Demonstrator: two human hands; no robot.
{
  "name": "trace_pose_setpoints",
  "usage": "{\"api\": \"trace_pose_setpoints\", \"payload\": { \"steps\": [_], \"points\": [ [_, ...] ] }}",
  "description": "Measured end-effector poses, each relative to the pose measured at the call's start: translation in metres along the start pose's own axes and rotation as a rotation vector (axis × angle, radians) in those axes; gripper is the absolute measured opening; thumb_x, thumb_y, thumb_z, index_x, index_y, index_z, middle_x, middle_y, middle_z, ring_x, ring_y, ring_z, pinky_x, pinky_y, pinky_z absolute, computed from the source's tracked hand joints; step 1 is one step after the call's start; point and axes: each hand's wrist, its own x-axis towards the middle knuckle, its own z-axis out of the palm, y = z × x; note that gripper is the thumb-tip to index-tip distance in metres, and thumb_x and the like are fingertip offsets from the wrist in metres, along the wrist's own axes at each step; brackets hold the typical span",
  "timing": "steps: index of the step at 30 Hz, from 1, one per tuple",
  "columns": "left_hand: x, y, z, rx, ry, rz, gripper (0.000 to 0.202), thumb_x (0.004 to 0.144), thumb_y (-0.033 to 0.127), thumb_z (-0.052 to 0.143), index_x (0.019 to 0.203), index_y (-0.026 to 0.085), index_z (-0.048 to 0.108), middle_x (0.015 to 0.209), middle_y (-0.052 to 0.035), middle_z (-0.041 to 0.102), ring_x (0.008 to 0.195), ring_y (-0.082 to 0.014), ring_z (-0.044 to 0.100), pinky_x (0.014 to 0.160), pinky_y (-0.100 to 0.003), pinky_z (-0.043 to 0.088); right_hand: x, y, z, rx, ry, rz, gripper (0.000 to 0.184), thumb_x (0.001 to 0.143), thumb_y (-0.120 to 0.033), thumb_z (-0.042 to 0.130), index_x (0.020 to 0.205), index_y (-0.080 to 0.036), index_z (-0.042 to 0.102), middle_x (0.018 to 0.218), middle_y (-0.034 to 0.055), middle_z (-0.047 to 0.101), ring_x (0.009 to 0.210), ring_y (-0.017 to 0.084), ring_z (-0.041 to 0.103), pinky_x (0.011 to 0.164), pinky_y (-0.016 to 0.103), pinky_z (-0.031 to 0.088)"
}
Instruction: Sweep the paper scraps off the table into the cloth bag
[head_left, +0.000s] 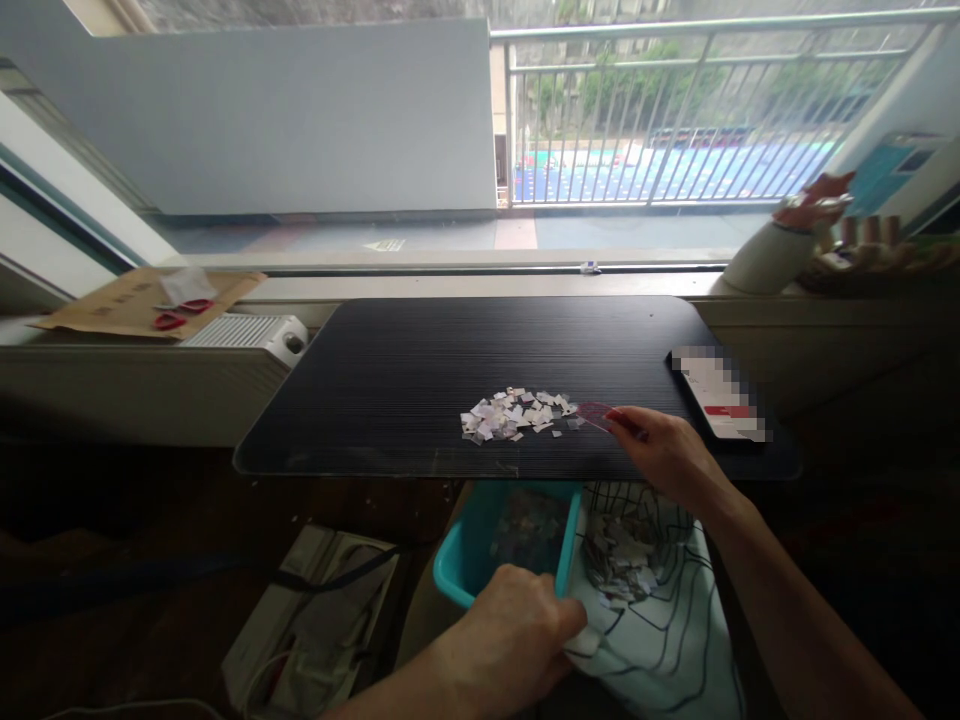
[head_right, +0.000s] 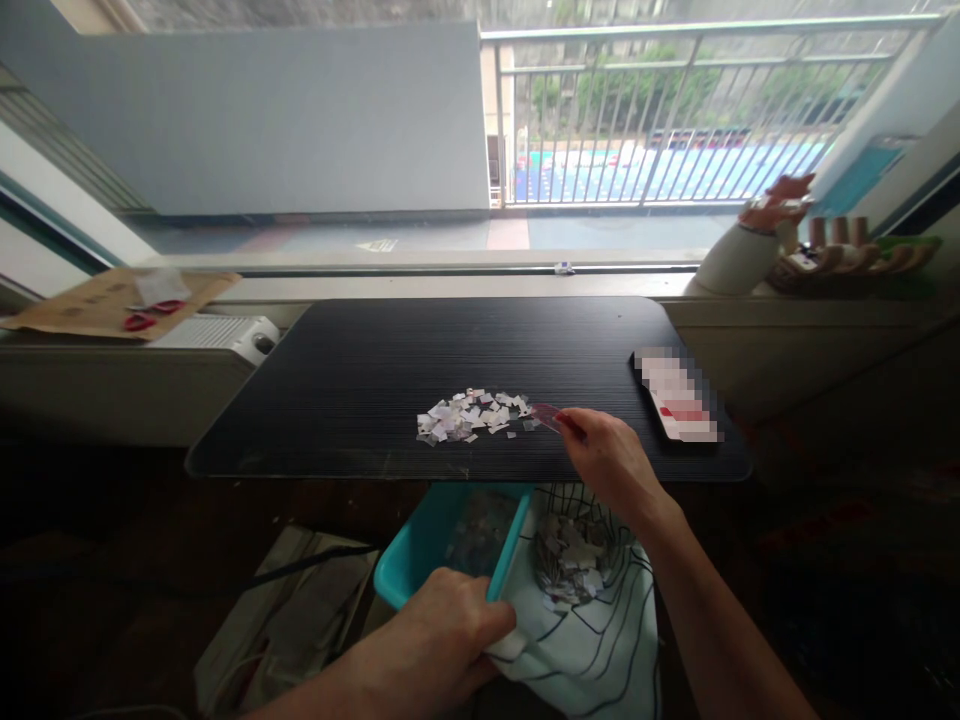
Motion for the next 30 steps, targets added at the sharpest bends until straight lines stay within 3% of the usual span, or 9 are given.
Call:
{"api": "trace_pose_setpoints", "payload": {
  "steps": [2, 7, 11, 17, 19, 25, 30],
  "points": [
    [0.003, 0.001, 0.000, 0.008, -0.001, 0.024, 0.013, 0.080, 0.033, 0.059, 0.077, 0.020, 0.061, 0.073, -0.0029, 0.065, 0.063, -0.0221, 0.063, 0.050, -0.026, 0.038, -0.002, 0.003, 0.000, 0.012, 0.008, 0.005, 0.027, 0.085, -0.031, 0.048, 0.093, -0.019, 0.070, 0.083, 0.0053, 0.072, 0.068, 0.017, 0.064, 0.061, 0.024, 0.042],
    [0.007, 0.005, -0.002, 0.035, -0.015, 0.049, 0.012, 0.078, 0.032, 0.061, 0.078, 0.020, 0.061, 0.072, -0.0030, 0.065, 0.062, -0.0231, 0.062, 0.047, -0.028, 0.036, -0.007, 0.003, -0.003, 0.110, -0.145, -0.079, 0.024, 0.084, -0.030, 0.050, 0.091, -0.021, 0.071, 0.079, 0.0022, 0.073, 0.066, 0.015, 0.064, 0.058, 0.022, 0.043],
    [0.007, 0.007, -0.005, 0.036, -0.031, 0.046, 0.011, 0.078, 0.030, 0.061, 0.079, 0.020, 0.061, 0.073, -0.0036, 0.065, 0.062, -0.0238, 0.062, 0.047, -0.028, 0.036, -0.011, 0.000, -0.007, 0.100, -0.130, -0.042, 0.024, 0.084, -0.031, 0.050, 0.090, -0.020, 0.070, 0.074, 0.0019, 0.071, 0.061, 0.014, 0.061, 0.056, 0.022, 0.042],
    [0.007, 0.007, -0.007, 0.008, -0.043, 0.039, 0.011, 0.078, 0.030, 0.061, 0.078, 0.019, 0.061, 0.072, -0.0042, 0.066, 0.063, -0.0243, 0.063, 0.047, -0.028, 0.036, -0.025, -0.013, -0.010, 0.178, -0.301, -0.087, 0.022, 0.085, -0.026, 0.048, 0.085, -0.022, 0.069, 0.073, -0.0009, 0.070, 0.063, 0.013, 0.061, 0.056, 0.020, 0.041],
    [0.006, 0.007, -0.007, 0.014, -0.046, 0.041, 0.010, 0.077, 0.029, 0.062, 0.078, 0.019, 0.061, 0.072, -0.0043, 0.066, 0.063, -0.0245, 0.063, 0.047, -0.028, 0.036, -0.024, -0.016, -0.010, 0.191, -0.292, -0.096, 0.021, 0.085, -0.027, 0.048, 0.085, -0.023, 0.069, 0.073, -0.0014, 0.070, 0.063, 0.013, 0.061, 0.056, 0.020, 0.041],
    [0.005, 0.007, -0.005, 0.033, -0.034, 0.051, 0.014, 0.080, 0.034, 0.059, 0.078, 0.020, 0.061, 0.073, -0.0044, 0.066, 0.061, -0.0236, 0.062, 0.048, -0.028, 0.037, 0.001, -0.011, 0.001, 0.102, -0.091, -0.087, 0.025, 0.085, -0.031, 0.049, 0.090, -0.019, 0.071, 0.082, 0.0043, 0.072, 0.071, 0.017, 0.063, 0.063, 0.024, 0.043],
    [0.004, 0.005, -0.006, 0.033, -0.039, 0.045, 0.013, 0.079, 0.033, 0.061, 0.079, 0.020, 0.060, 0.073, -0.0035, 0.065, 0.063, -0.0238, 0.063, 0.048, -0.027, 0.038, -0.002, -0.008, 0.002, 0.143, -0.220, -0.132, 0.024, 0.085, -0.029, 0.048, 0.088, -0.021, 0.070, 0.079, 0.0019, 0.072, 0.068, 0.015, 0.062, 0.060, 0.022, 0.042]
  ]
}}
